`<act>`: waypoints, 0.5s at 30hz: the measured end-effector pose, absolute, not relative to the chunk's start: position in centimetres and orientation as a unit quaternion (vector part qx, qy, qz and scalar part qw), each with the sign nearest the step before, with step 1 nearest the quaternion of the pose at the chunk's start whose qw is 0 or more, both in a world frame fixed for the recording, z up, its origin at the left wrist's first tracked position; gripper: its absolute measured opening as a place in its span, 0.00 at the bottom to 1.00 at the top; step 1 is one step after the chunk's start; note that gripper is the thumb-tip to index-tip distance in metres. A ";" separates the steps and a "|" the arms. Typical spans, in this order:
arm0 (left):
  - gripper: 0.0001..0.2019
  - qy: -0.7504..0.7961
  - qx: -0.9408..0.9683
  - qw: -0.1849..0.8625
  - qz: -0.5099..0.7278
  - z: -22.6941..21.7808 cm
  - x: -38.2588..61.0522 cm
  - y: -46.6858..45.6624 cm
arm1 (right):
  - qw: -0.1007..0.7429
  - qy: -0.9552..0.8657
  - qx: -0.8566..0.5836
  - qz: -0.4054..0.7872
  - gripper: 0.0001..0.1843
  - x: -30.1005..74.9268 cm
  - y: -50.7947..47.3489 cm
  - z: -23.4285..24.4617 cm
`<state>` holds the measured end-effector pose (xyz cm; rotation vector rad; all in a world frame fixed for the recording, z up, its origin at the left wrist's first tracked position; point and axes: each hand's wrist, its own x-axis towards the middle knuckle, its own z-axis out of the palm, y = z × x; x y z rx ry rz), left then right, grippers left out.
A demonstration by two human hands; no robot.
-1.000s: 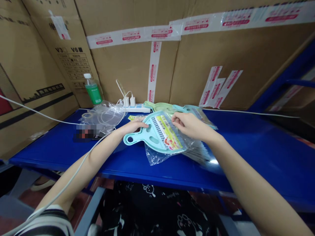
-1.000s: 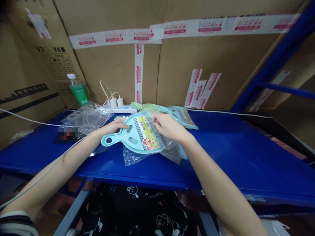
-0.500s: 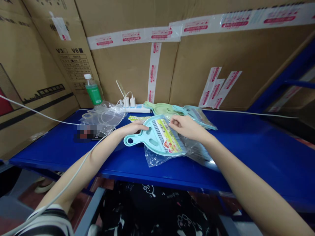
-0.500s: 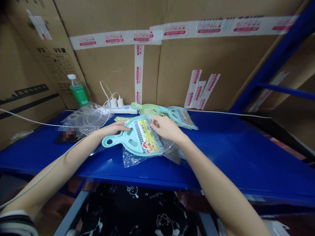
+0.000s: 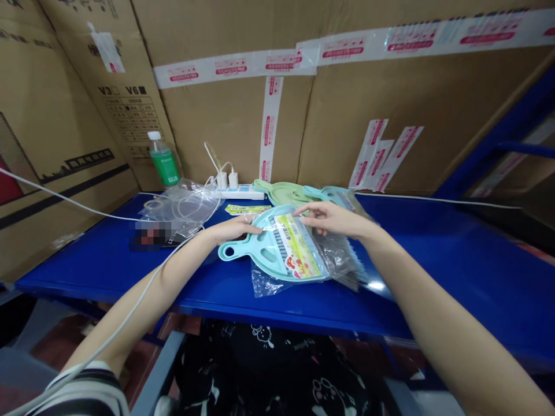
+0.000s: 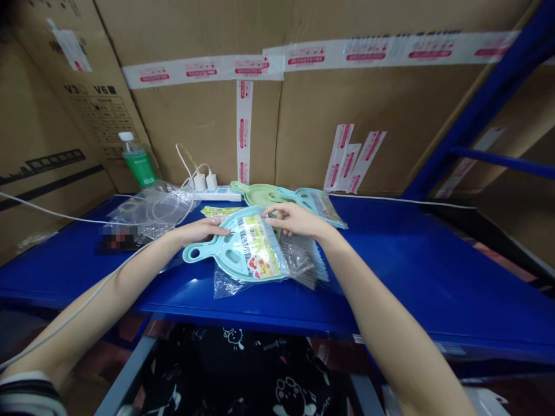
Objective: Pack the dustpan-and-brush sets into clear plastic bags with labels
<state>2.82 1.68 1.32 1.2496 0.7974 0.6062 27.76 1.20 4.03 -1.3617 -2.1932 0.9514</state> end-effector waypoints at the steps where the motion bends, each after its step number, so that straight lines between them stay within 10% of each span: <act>1: 0.18 0.354 0.562 0.696 0.273 1.3 2.8 1.7 | 0.192 -0.789 -0.487 0.320 0.15 27.7 1.1 4.0; 8: 0.21 0.347 0.552 0.709 0.268 0.8 2.5 2.0 | 0.191 -0.823 -0.472 0.253 0.29 27.0 0.5 3.0; 15: 0.22 0.366 0.569 0.694 0.246 1.1 2.2 2.0 | 0.187 -0.796 -0.470 0.331 0.17 28.0 0.8 3.5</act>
